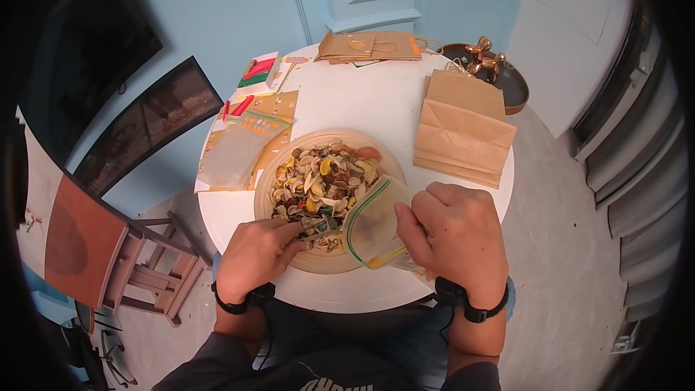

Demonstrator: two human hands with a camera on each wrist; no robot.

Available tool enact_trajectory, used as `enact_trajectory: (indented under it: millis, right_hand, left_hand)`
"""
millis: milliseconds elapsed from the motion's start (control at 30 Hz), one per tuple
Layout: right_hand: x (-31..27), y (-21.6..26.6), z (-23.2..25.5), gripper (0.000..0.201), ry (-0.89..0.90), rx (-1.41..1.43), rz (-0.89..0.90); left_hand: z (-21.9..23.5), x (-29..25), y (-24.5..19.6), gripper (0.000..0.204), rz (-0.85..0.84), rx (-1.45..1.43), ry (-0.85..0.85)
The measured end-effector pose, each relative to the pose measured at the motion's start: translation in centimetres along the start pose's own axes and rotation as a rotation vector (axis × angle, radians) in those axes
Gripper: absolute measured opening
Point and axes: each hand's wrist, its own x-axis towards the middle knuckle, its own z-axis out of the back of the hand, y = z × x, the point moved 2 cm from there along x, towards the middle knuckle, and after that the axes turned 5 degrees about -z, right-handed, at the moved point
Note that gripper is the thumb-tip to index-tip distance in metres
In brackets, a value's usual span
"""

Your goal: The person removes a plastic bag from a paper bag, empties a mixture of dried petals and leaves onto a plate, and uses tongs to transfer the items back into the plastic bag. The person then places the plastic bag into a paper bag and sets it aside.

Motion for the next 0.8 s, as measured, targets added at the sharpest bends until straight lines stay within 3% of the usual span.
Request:
enact_trajectory:
  millis: [467, 567, 700, 800]
  right_hand:
    - [0.1, 0.4, -1.2, 0.033, 0.038, 0.033, 0.015]
    - [0.1, 0.6, -1.7, 0.032, 0.058, 0.039, 0.028]
    - [0.2, 0.9, -1.8, 0.031, 0.081, 0.014, 0.040]
    - [0.2, 0.8, -1.2, 0.032, 0.069, -0.010, 0.022]
  left_hand:
    - [2.8, -0.3, -0.3, 0.028, 0.033, -0.103, -0.168]
    - [2.5, 0.1, -1.4, 0.024, -0.023, -0.204, -0.204]
    - [1.5, 1.3, -3.9, 0.040, -0.239, -0.244, -0.266]
    - [1.9, 0.9, -3.2, 0.042, -0.136, -0.223, -0.251]
